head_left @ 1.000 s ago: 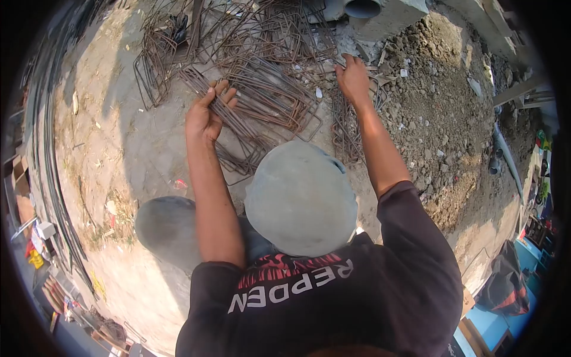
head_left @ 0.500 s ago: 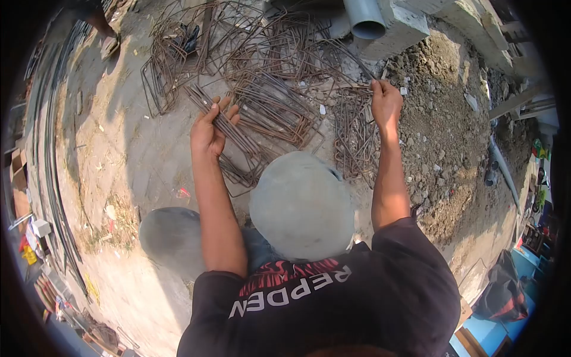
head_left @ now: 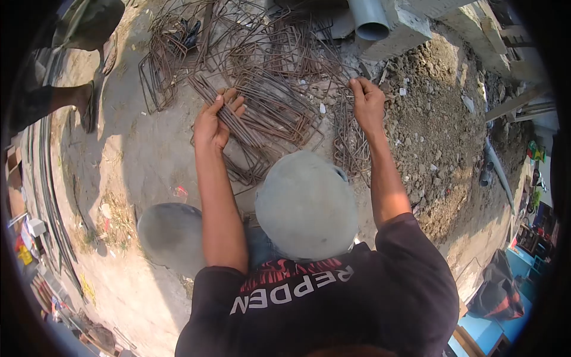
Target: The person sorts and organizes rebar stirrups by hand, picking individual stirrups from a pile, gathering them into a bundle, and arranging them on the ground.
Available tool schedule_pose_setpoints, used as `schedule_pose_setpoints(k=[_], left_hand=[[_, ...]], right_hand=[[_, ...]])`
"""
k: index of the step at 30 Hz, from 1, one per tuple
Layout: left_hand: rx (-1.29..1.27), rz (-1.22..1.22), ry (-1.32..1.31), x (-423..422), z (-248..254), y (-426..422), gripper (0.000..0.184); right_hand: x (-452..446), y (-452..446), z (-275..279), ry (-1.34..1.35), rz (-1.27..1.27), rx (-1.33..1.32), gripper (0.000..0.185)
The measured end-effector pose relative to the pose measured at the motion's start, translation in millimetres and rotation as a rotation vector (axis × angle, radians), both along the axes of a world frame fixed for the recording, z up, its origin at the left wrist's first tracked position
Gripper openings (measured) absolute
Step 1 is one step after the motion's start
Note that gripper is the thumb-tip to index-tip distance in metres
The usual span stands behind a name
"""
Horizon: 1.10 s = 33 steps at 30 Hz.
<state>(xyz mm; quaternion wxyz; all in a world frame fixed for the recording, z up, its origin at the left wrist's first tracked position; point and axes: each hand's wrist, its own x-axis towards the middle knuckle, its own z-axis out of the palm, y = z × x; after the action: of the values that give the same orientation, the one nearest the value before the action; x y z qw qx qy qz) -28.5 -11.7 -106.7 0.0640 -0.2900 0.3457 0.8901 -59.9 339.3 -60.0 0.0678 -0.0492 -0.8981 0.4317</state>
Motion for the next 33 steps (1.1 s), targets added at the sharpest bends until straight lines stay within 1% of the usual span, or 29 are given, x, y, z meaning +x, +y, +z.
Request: schedule_pose_setpoints(k=[2,3,6,7,10,11,14,15,18,19,22,23,26,27,30,31,33], left_hand=[[-0.017,0.014,-0.035,-4,-4,2,0.031],[-0.027,0.021,-0.056,-6,-4,3,0.032],[0.028,0.038,-0.028,-2,-7,-1,0.032],[0.031,0.046,-0.029,1,-6,-2,0.032],[0.017,0.018,-0.015,-3,-2,-1,0.032],[0.01,0.004,-0.015,-3,-4,2,0.031],[0.016,-0.019,-0.018,-1,-2,6,0.032],[0.02,-0.02,-0.023,1,-1,5,0.032],[0.0,-0.014,-0.021,0,3,7,0.032],[0.007,-0.018,-0.018,-1,2,8,0.032],[0.024,-0.021,0.001,-2,-1,6,0.031],[0.027,-0.018,0.015,-1,-1,6,0.03],[0.017,-0.023,0.029,-1,-2,6,0.028],[0.007,-0.019,0.027,0,-2,7,0.028],[0.018,-0.044,0.018,2,1,8,0.029],[-0.012,-0.05,0.013,3,2,9,0.03],[0.017,-0.035,-0.005,0,-1,10,0.03]], right_hand=[[2,-4,-31,-0.125,0.351,0.314,0.032],[3,-5,-35,-0.198,0.526,0.468,0.033],[1,7,-37,-0.034,0.153,0.291,0.029],[-5,20,-41,0.04,0.07,0.377,0.025],[-13,48,-84,0.197,0.152,0.536,0.023],[-14,56,-100,0.171,0.276,0.626,0.022],[-33,67,-94,-0.26,0.335,0.739,0.025],[-34,57,-70,-0.299,0.282,0.644,0.025],[-35,56,-66,-0.081,0.425,0.579,0.024],[-28,51,-66,-0.023,0.424,0.59,0.025],[-6,49,-84,-0.052,0.455,0.655,0.025],[4,51,-91,-0.122,0.469,0.71,0.025],[25,69,-122,-0.036,0.484,0.716,0.026],[22,73,-124,0.01,0.378,0.687,0.028],[2,99,-116,0.112,0.24,0.737,0.031],[-5,105,-114,0.033,0.255,0.744,0.03],[-11,117,-117,-0.06,0.397,1.031,0.029]])
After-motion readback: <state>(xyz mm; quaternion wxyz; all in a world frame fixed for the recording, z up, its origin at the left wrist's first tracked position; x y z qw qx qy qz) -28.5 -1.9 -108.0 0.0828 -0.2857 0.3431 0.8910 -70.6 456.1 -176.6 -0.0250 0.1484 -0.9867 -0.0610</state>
